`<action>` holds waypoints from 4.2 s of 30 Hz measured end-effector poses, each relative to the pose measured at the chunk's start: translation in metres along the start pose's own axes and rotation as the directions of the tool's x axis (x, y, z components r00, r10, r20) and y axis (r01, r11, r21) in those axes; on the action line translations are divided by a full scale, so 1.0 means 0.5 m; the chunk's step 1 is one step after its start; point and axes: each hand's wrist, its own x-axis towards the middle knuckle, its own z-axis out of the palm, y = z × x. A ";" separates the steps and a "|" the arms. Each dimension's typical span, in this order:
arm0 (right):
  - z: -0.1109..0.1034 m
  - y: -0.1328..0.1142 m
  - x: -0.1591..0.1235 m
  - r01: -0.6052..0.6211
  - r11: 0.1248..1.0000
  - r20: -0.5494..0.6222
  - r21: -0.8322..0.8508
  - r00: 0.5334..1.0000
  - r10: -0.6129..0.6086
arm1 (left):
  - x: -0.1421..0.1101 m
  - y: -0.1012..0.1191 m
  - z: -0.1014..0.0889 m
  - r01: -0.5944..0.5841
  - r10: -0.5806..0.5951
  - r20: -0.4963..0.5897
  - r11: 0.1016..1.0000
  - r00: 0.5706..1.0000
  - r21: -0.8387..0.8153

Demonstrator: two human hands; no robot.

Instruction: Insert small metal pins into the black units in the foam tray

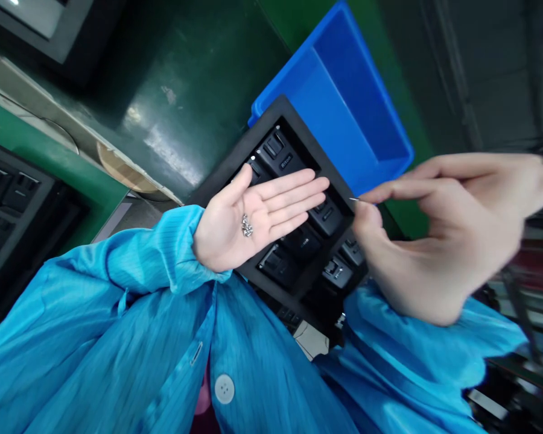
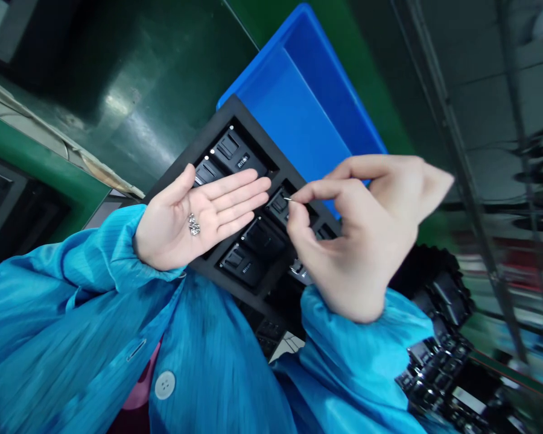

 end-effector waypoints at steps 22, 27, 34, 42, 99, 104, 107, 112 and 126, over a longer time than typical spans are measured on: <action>0.090 0.014 -0.056 0.172 0.977 0.256 -0.126 0.957 -0.135 | 0.003 0.001 0.004 -0.021 0.021 -0.009 0.999 1.000 -0.034; 0.092 0.025 -0.094 0.209 0.971 0.212 -0.115 0.960 -0.181 | 0.002 0.001 0.008 -0.011 0.010 -0.024 0.999 1.000 -0.040; 0.084 0.041 -0.117 0.255 0.961 0.207 -0.103 0.951 -0.230 | 0.001 -0.001 0.003 0.002 -0.002 0.017 1.000 1.000 -0.021; 0.021 -0.091 -0.028 0.018 0.974 0.021 0.224 1.000 -0.023 | -0.004 0.001 0.005 0.005 -0.002 -0.032 0.994 0.999 0.106; 0.118 0.086 -0.044 0.012 0.999 0.214 -0.032 0.977 -0.005 | 0.001 -0.002 -0.003 -0.063 0.065 -0.025 0.995 0.998 0.077; 0.117 0.083 -0.081 -0.052 0.999 0.215 0.000 0.975 0.051 | -0.002 0.000 0.003 -0.045 0.049 -0.044 0.995 0.998 0.085; 0.086 0.066 -0.088 -0.098 0.995 0.182 0.036 0.979 0.090 | -0.005 -0.006 0.010 -0.035 0.039 -0.033 0.993 0.999 0.112; -0.018 -0.013 -0.103 -0.171 0.964 -0.028 0.202 0.983 0.180 | 0.012 -0.047 0.035 0.076 -0.073 -0.024 0.980 0.997 0.186; -0.004 -0.033 -0.159 -0.300 0.864 0.170 0.404 0.953 0.252 | 0.085 -0.139 0.082 0.169 -0.101 -0.181 0.893 0.978 0.418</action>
